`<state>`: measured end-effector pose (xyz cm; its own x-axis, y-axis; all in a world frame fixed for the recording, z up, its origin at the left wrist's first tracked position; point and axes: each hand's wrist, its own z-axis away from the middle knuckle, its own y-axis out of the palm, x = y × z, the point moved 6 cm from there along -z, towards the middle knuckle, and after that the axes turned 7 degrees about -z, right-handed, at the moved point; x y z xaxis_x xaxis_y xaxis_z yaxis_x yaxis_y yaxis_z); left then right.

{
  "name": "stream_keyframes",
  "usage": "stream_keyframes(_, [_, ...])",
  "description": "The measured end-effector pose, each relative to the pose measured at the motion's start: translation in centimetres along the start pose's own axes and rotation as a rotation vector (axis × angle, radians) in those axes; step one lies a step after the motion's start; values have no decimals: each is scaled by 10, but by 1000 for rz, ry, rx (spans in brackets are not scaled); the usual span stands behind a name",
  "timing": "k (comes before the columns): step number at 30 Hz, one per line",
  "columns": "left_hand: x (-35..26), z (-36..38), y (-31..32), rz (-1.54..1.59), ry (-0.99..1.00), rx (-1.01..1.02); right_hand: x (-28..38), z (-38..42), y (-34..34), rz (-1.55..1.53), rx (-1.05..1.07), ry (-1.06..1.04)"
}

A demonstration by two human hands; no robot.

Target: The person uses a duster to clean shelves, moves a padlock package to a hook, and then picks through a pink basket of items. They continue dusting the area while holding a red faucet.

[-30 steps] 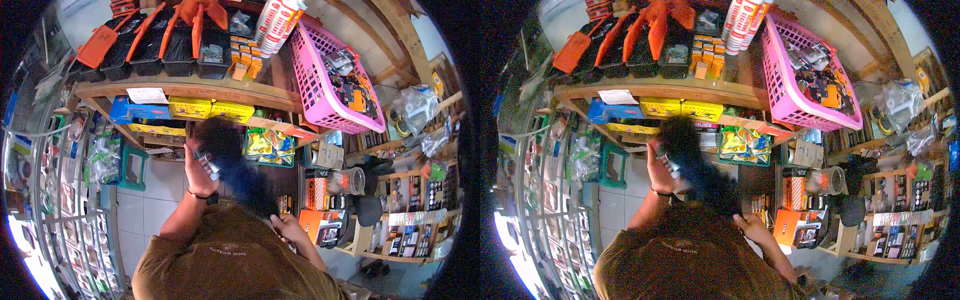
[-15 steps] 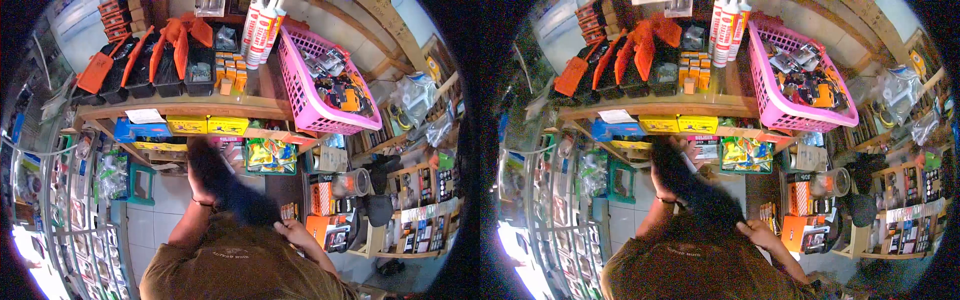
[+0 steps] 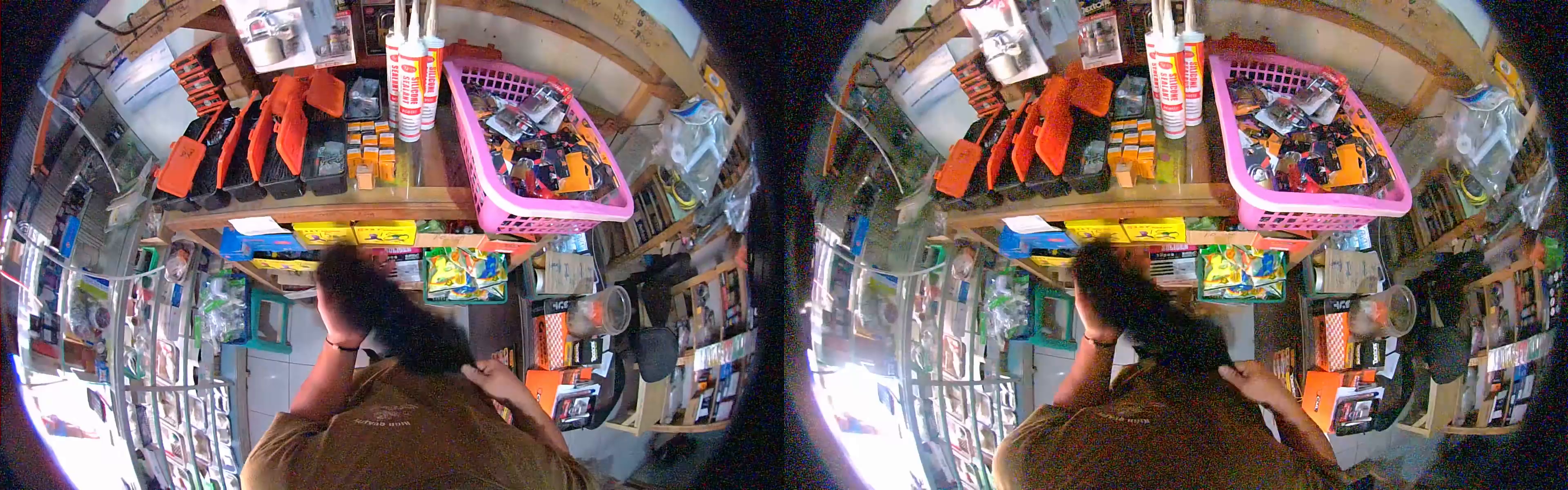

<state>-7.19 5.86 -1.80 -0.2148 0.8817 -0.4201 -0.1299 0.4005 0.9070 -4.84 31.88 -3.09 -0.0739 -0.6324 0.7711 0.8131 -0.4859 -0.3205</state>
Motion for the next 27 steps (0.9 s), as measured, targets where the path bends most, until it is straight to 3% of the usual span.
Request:
stream_keyframes(1, [-8,6,15,59,45,-72,-1,1,-6,-130,-74,13])
stream_keyframes(3, [-4,1,-2,-38,108,-145,-22,-3,-10,24,-35,44])
stream_keyframes(5, [17,-12,-24,-147,-63,-36,-24,-4,1,197,154,-112])
stream_keyframes(6, [7,4,18,-185,-19,17,-11,2,-5,76,107,-191])
stream_keyframes(7, [6,6,20,-193,-13,10,-4,2,-6,73,116,-198])
stream_keyframes(9, [1,9,17,-45,56,-69,-11,0,-17,-18,-27,24])
stream_keyframes(11, [7,10,14,-66,54,-81,-43,-11,-6,78,53,45])
stream_keyframes(13, [18,12,13,-231,-2,-61,-22,-2,0,81,47,-497])
stream_keyframes(14, [17,16,27,-134,-1,-25,-29,-3,-3,61,93,-366])
stream_keyframes(15, [16,15,21,-133,2,-19,-26,-1,-7,66,90,-370])
stream_keyframes(17, [12,13,18,87,36,186,-37,-2,-22,-14,-33,38])
stream_keyframes(18, [13,12,14,-23,64,47,-33,-1,-24,-26,-67,-67])
stream_keyframes(19, [16,6,14,-25,72,56,-32,-1,-27,-21,-70,-77])
stream_keyframes(21, [29,-6,-4,-372,-70,-56,-19,2,-18,57,86,-336])
stream_keyframes(22, [24,-3,3,-106,-96,178,-38,-8,-12,79,94,-416])
stream_keyframes(23, [23,1,14,-111,-103,179,-33,-7,-12,72,89,-417])
stream_keyframes(25, [11,12,36,-47,65,-18,-35,-6,-22,95,-8,-60])
stream_keyframes(26, [12,11,39,-45,65,-10,-33,-3,-21,98,-15,-62])
stream_keyframes(27, [10,11,45,-477,141,30,-26,1,-18,75,14,-173])
